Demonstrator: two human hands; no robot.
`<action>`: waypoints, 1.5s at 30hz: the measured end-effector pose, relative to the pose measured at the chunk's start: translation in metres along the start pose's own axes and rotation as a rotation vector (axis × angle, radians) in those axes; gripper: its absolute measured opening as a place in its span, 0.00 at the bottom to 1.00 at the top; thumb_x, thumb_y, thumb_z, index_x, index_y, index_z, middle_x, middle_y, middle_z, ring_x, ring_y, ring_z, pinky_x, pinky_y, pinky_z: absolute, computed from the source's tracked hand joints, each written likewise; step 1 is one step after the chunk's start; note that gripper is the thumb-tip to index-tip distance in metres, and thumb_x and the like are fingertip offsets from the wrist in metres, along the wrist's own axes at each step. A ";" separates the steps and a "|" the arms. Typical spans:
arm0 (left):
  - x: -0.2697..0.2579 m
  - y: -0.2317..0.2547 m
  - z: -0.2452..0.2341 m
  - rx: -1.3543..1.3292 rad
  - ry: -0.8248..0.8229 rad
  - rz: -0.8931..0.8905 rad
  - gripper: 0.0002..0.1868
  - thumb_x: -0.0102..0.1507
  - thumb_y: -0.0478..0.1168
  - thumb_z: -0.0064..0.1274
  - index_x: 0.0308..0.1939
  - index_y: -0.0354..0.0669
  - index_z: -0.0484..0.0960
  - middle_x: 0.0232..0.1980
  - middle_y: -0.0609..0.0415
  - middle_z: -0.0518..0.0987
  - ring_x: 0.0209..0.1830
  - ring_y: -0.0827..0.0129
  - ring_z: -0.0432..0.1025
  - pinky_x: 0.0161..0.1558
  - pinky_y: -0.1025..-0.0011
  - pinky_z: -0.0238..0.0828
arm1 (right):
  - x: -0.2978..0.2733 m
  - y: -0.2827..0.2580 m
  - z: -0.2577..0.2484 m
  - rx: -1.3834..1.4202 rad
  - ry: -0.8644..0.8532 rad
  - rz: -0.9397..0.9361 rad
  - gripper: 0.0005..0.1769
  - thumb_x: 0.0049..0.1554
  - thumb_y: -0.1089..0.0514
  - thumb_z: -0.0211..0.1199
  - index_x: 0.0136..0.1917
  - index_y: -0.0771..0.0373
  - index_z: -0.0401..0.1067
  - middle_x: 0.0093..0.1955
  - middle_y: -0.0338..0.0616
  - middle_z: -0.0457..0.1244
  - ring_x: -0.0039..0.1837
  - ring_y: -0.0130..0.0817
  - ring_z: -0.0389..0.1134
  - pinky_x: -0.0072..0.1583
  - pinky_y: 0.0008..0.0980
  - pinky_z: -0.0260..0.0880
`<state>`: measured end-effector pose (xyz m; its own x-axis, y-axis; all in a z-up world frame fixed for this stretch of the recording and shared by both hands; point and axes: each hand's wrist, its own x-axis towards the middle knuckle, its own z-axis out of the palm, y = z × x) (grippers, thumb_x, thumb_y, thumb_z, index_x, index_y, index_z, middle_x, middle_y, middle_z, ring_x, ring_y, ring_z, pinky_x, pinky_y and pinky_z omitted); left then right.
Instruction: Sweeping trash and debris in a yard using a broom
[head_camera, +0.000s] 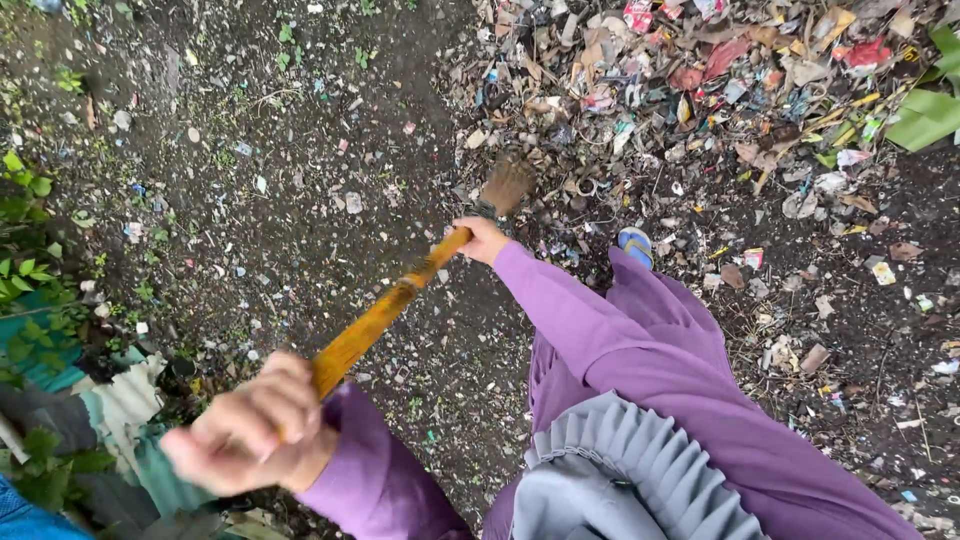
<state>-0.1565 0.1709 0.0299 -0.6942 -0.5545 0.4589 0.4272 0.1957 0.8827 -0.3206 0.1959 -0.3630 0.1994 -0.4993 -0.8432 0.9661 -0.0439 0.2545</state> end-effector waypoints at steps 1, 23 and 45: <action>-0.001 -0.021 -0.001 -0.134 -0.004 -0.049 0.33 0.75 0.59 0.17 0.18 0.60 0.62 0.14 0.68 0.56 0.11 0.75 0.47 0.29 0.70 0.60 | 0.010 -0.010 -0.022 0.046 0.027 0.007 0.17 0.58 0.74 0.55 0.59 0.66 0.57 0.56 0.52 0.53 0.54 0.35 0.57 0.56 0.30 0.64; -0.034 -0.229 0.095 0.126 0.593 0.042 0.16 0.66 0.35 0.53 0.25 0.45 0.68 0.20 0.56 0.70 0.23 0.63 0.71 0.43 0.63 0.69 | 0.019 -0.065 -0.016 0.056 -0.200 -0.222 0.17 0.58 0.70 0.61 0.53 0.63 0.55 0.51 0.44 0.50 0.47 0.37 0.66 0.55 0.42 0.74; -0.066 -0.138 0.053 -0.316 0.645 -0.059 0.12 0.68 0.43 0.49 0.29 0.55 0.73 0.21 0.60 0.73 0.30 0.66 0.75 0.56 0.57 0.73 | -0.126 -0.113 -0.014 0.074 -0.186 -0.434 0.14 0.56 0.70 0.66 0.51 0.71 0.62 0.49 0.53 0.58 0.54 0.48 0.67 0.61 0.61 0.70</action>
<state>-0.2002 0.2231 -0.1164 -0.2829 -0.9431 0.1746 0.6143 -0.0383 0.7881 -0.4530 0.2760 -0.2919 -0.2594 -0.5672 -0.7816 0.9380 -0.3407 -0.0641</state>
